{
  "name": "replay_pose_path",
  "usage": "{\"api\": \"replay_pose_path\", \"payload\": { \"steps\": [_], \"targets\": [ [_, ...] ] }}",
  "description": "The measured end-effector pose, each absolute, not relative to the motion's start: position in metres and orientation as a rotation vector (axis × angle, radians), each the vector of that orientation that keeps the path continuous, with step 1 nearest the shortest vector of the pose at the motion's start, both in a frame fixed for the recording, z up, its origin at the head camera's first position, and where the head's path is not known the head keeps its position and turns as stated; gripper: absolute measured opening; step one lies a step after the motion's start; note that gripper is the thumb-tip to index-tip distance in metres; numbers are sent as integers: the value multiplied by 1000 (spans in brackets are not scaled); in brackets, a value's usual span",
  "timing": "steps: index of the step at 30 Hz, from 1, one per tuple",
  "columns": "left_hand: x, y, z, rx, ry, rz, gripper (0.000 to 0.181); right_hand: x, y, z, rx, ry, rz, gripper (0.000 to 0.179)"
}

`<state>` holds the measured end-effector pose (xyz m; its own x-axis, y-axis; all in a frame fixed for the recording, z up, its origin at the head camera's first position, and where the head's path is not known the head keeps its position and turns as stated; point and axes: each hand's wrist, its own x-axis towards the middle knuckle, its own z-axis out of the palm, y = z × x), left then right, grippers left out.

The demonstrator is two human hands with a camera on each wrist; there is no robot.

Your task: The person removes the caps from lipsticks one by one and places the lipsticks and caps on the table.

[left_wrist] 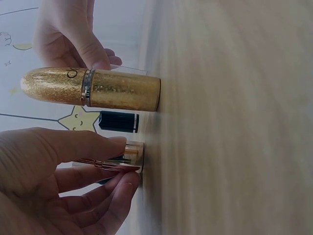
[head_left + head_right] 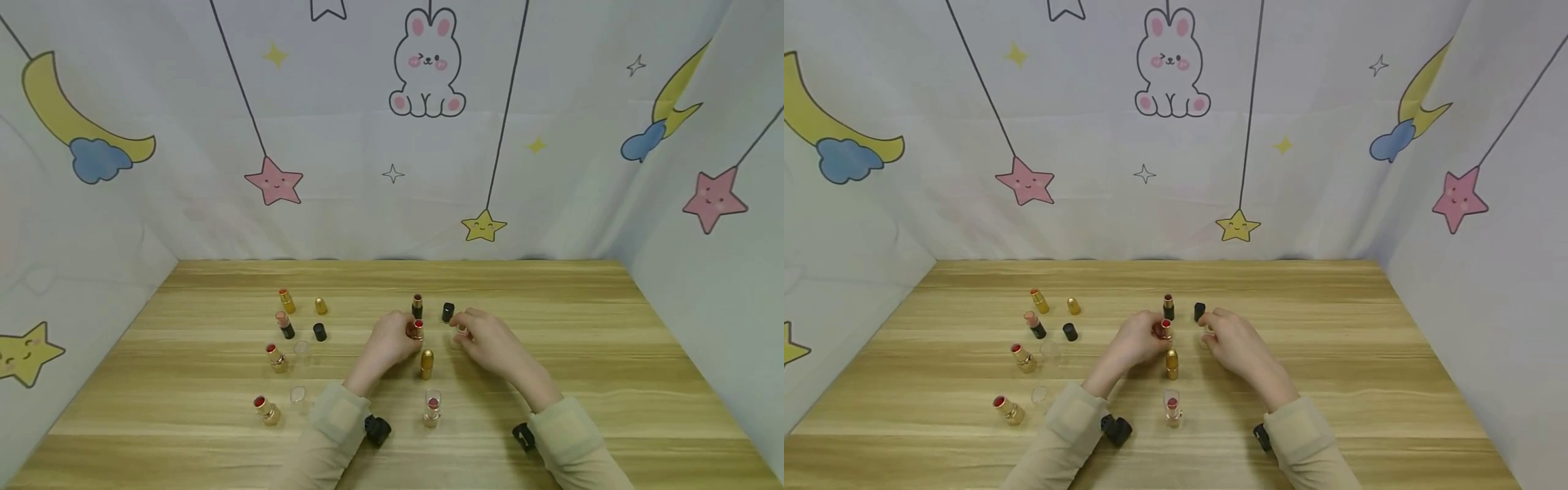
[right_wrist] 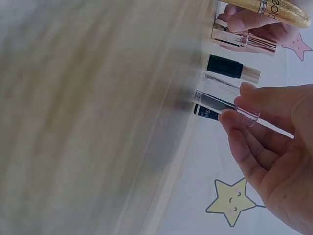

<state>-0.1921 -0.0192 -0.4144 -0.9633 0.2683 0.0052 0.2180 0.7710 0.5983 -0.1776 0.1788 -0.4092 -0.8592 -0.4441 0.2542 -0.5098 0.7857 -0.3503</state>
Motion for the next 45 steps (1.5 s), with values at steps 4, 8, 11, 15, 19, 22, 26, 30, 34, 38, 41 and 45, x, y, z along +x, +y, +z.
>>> {"api": "replay_pose_path", "payload": {
  "steps": [4,8,11,15,19,22,26,30,34,38,41,45],
  "targets": [
    [-192,-20,-414,393,2882,970,13,-179,177,-408,757,-2828,618,20],
    [-193,-21,-414,391,2889,970,13,-179,176,-407,758,-2834,619,19],
    [-192,-20,-414,375,2877,976,12,-178,176,-407,759,-2840,620,19],
    [-191,-19,-414,359,2861,984,12,-177,174,-406,748,-2858,623,19],
    [-190,-19,-416,334,2861,973,13,-177,172,-408,763,-2869,616,19],
    [-191,-19,-419,326,2861,965,13,-177,172,-409,784,-2860,611,19],
    [-192,-18,-418,331,2851,974,12,-177,173,-408,794,-2842,612,19],
    [-193,-19,-417,347,2850,980,12,-179,172,-408,789,-2853,612,24],
    [-193,-19,-414,362,2847,984,12,-181,172,-406,774,-2865,620,36],
    [-191,-20,-412,371,2843,984,13,-181,172,-407,777,-2864,634,37],
    [-190,-21,-412,368,2840,979,13,-180,173,-408,784,-2854,643,36],
    [-187,-22,-410,338,2816,987,21,-179,173,-409,792,-2836,650,38]
  ]
}}
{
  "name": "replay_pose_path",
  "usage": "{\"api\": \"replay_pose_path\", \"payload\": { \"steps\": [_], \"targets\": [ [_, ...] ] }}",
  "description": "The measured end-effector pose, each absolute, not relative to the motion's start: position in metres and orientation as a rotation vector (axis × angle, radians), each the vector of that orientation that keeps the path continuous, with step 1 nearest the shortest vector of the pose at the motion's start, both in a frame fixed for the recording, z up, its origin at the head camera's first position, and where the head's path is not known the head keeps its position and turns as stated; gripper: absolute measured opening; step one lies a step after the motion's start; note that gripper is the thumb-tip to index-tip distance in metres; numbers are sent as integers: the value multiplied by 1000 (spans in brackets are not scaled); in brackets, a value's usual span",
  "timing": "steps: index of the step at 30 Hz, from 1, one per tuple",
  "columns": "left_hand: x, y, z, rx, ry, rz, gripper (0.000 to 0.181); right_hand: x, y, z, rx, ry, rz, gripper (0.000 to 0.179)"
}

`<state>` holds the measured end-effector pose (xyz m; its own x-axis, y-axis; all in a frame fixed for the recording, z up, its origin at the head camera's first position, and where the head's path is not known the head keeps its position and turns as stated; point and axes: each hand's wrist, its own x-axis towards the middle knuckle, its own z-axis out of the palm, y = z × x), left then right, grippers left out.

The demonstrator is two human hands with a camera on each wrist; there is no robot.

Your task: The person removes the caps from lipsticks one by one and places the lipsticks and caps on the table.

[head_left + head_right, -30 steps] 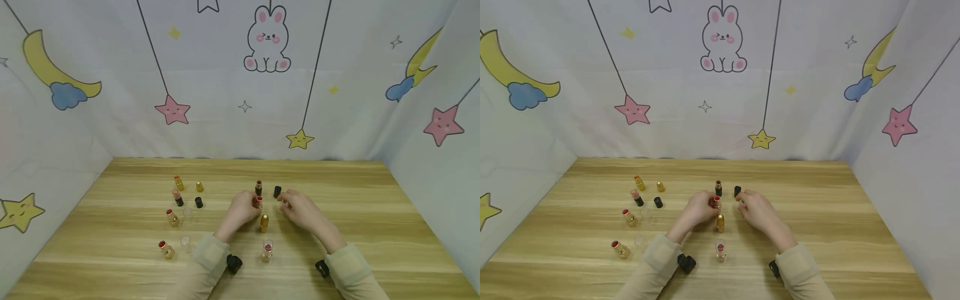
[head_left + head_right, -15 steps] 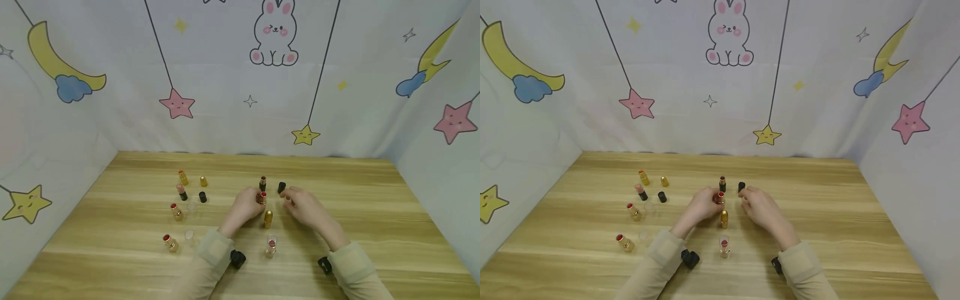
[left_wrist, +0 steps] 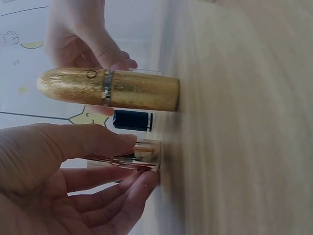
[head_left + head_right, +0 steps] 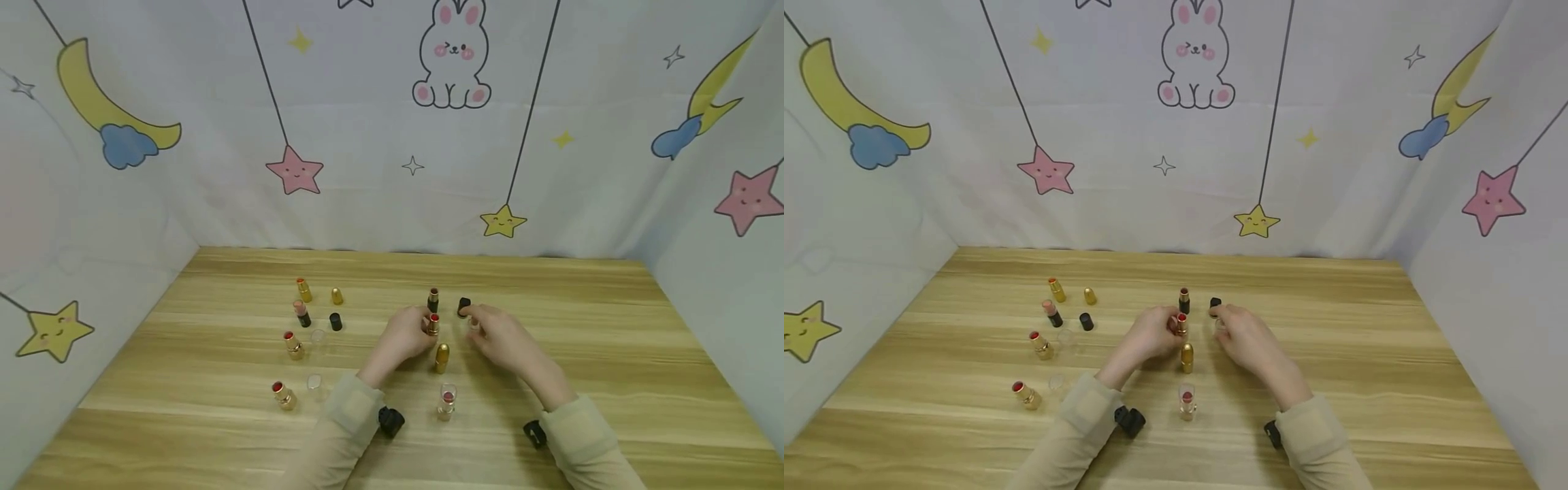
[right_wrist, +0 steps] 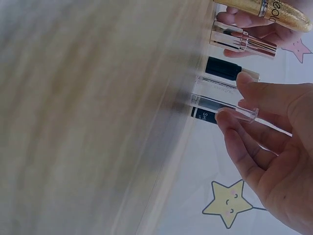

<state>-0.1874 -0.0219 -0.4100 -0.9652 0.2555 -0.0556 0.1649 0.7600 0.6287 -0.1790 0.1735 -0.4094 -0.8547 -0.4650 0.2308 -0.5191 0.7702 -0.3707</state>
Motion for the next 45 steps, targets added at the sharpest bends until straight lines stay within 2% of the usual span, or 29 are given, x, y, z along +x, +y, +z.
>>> {"api": "replay_pose_path", "payload": {
  "steps": [4,7,19,25,32,40,45],
  "targets": [
    [-183,-21,-406,276,2797,1002,37,-174,177,-408,768,-2843,649,39],
    [-179,-21,-403,230,2792,1002,41,-171,179,-404,743,-2854,642,40],
    [-166,-25,-398,137,2746,982,39,-154,183,-382,670,-2844,617,41],
    [-158,-28,-399,200,2737,1017,31,-143,184,-374,692,-2783,619,33],
    [-147,-32,-400,314,2771,992,31,-133,180,-366,696,-2770,734,27],
    [-138,-33,-401,418,2677,996,46,-122,170,-364,706,-2841,814,36],
    [-134,-34,-400,486,2625,1013,48,-119,164,-365,724,-2887,790,40]
  ]
}}
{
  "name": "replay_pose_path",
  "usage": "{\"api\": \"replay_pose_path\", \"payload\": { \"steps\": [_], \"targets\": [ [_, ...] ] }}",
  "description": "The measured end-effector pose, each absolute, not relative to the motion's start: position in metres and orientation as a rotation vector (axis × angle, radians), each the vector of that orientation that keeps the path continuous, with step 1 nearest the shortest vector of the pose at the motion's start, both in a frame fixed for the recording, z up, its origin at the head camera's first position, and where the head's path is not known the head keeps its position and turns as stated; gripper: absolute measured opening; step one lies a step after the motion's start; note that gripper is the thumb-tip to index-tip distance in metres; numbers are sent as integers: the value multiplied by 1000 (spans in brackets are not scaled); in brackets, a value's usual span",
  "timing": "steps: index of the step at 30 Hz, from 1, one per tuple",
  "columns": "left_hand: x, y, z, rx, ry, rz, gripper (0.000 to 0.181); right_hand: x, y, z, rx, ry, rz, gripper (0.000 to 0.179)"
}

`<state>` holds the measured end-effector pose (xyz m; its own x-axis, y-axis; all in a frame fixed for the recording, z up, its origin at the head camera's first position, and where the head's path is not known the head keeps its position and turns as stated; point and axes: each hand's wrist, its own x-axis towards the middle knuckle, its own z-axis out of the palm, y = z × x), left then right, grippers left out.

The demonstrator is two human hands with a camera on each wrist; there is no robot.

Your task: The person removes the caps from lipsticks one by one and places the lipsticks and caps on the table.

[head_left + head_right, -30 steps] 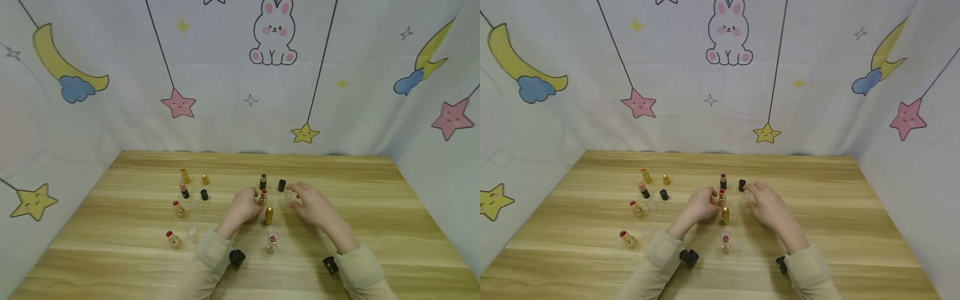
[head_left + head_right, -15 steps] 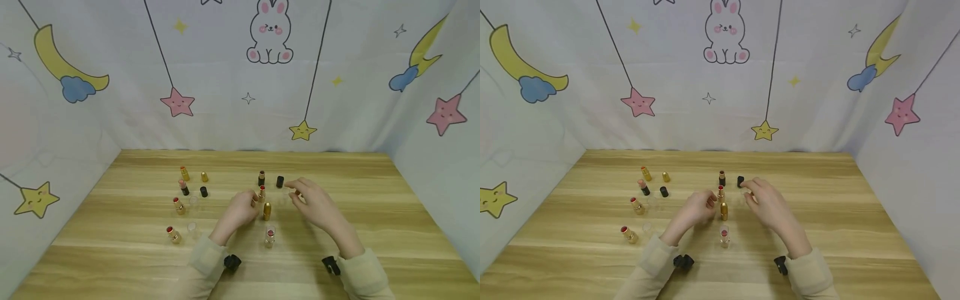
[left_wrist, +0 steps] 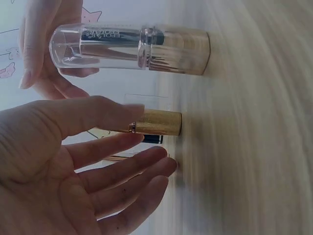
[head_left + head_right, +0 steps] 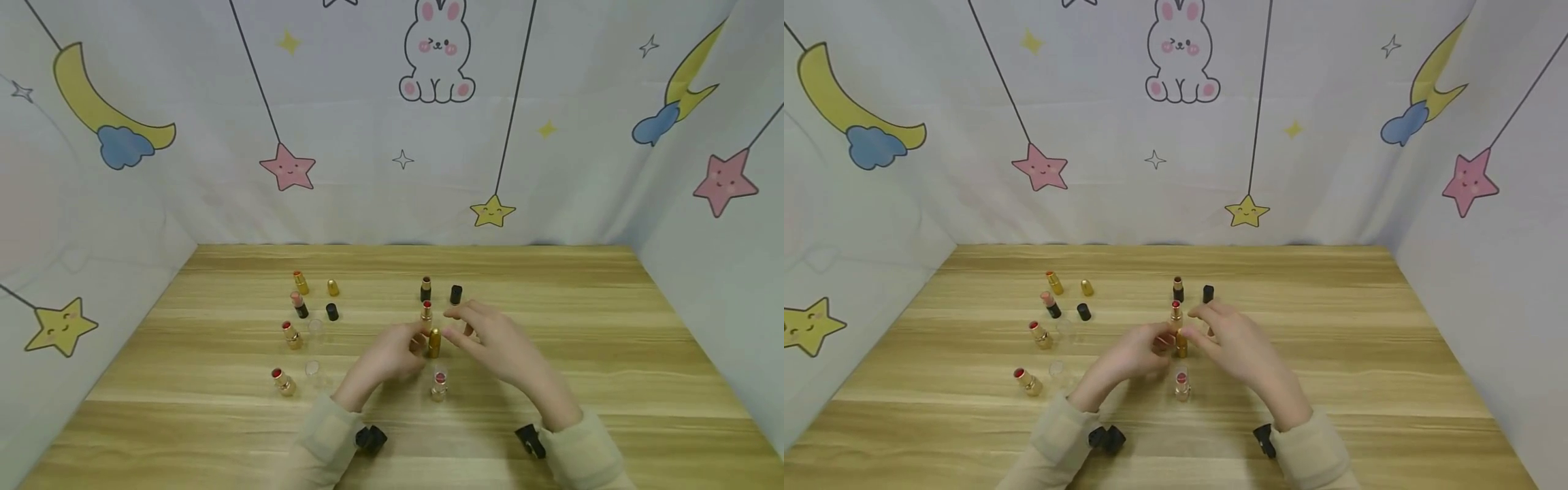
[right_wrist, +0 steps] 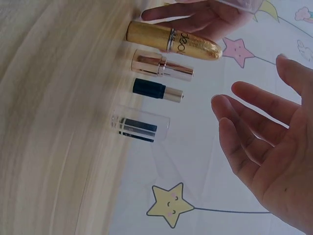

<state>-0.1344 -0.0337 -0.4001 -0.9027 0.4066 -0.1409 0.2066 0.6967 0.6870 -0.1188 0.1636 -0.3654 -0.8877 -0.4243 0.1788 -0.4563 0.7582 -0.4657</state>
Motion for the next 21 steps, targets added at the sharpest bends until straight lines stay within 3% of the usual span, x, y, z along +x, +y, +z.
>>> {"api": "replay_pose_path", "payload": {
  "steps": [9,21],
  "targets": [
    [-136,-28,-401,514,2588,1076,50,-120,153,-370,807,-2886,727,42],
    [-143,-24,-410,563,2672,1027,29,-124,143,-382,885,-2865,691,32]
  ]
}}
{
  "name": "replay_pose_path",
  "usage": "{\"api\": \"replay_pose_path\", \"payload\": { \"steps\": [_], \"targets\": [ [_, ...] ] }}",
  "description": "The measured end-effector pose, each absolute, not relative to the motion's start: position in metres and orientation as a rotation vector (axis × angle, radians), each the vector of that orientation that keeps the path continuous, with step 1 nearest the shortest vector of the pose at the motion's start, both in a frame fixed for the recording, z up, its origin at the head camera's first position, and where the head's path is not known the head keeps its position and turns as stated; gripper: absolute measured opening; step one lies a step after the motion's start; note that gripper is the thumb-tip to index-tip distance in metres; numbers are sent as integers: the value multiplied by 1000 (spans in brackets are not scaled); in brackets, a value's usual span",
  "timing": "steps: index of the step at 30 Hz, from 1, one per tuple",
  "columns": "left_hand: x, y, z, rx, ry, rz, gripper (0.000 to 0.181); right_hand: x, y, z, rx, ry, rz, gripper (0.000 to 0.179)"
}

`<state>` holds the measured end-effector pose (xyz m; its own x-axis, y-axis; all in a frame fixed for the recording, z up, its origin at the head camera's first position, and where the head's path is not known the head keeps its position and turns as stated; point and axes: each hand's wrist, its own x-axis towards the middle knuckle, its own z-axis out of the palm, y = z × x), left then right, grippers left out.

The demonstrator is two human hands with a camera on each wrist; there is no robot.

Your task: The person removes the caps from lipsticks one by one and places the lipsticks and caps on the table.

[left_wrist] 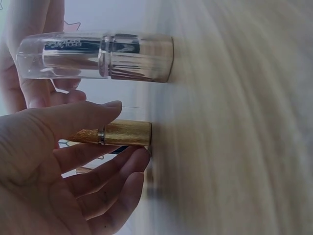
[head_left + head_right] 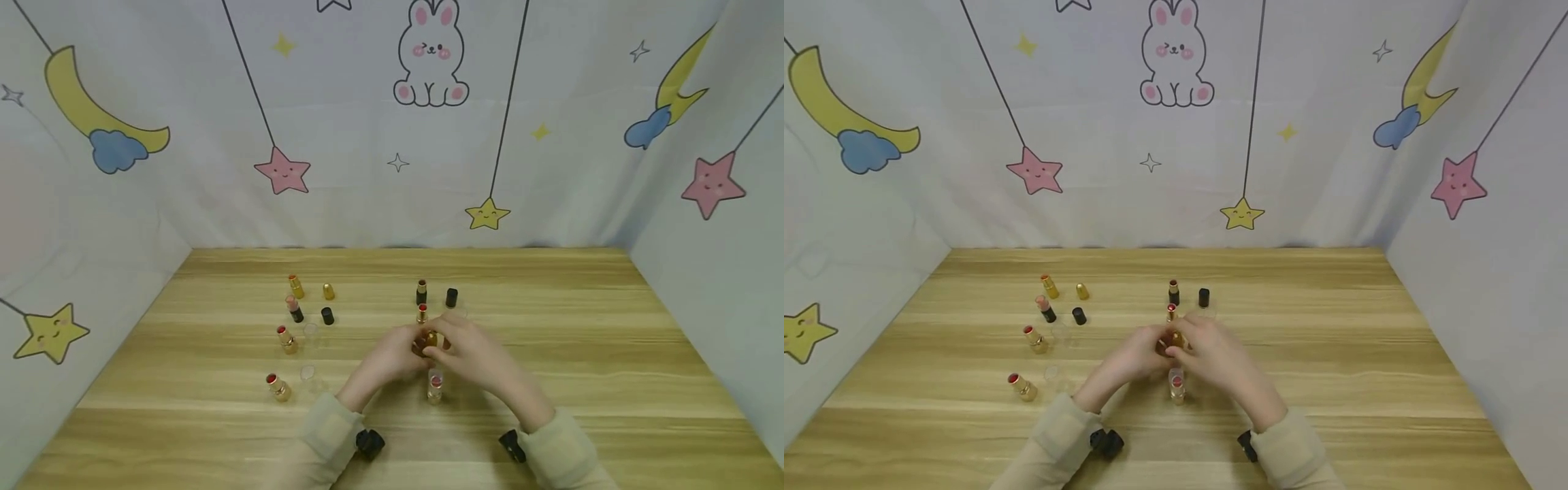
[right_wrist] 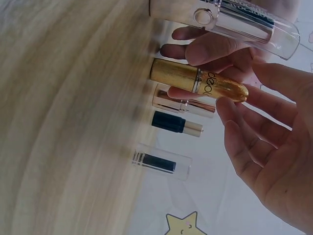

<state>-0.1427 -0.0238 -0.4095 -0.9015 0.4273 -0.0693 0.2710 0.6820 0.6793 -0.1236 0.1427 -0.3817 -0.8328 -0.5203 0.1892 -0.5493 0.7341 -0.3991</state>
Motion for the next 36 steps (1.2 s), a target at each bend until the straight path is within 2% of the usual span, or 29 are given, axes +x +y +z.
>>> {"api": "replay_pose_path", "payload": {
  "steps": [5,19,22,29,32,36],
  "targets": [
    [-144,-24,-417,585,2700,1024,21,-124,139,-385,883,-2864,701,31],
    [-148,-22,-420,619,2739,990,14,-128,137,-394,908,-2756,727,21],
    [-148,-21,-419,627,2740,978,16,-129,138,-395,910,-2740,728,21],
    [-146,-25,-416,651,2738,1017,43,-131,143,-397,871,-2728,745,19],
    [-146,-25,-414,629,2739,1018,46,-131,144,-395,864,-2719,765,18],
    [-149,-24,-413,593,2732,1013,36,-130,145,-392,872,-2703,798,18]
  ]
}}
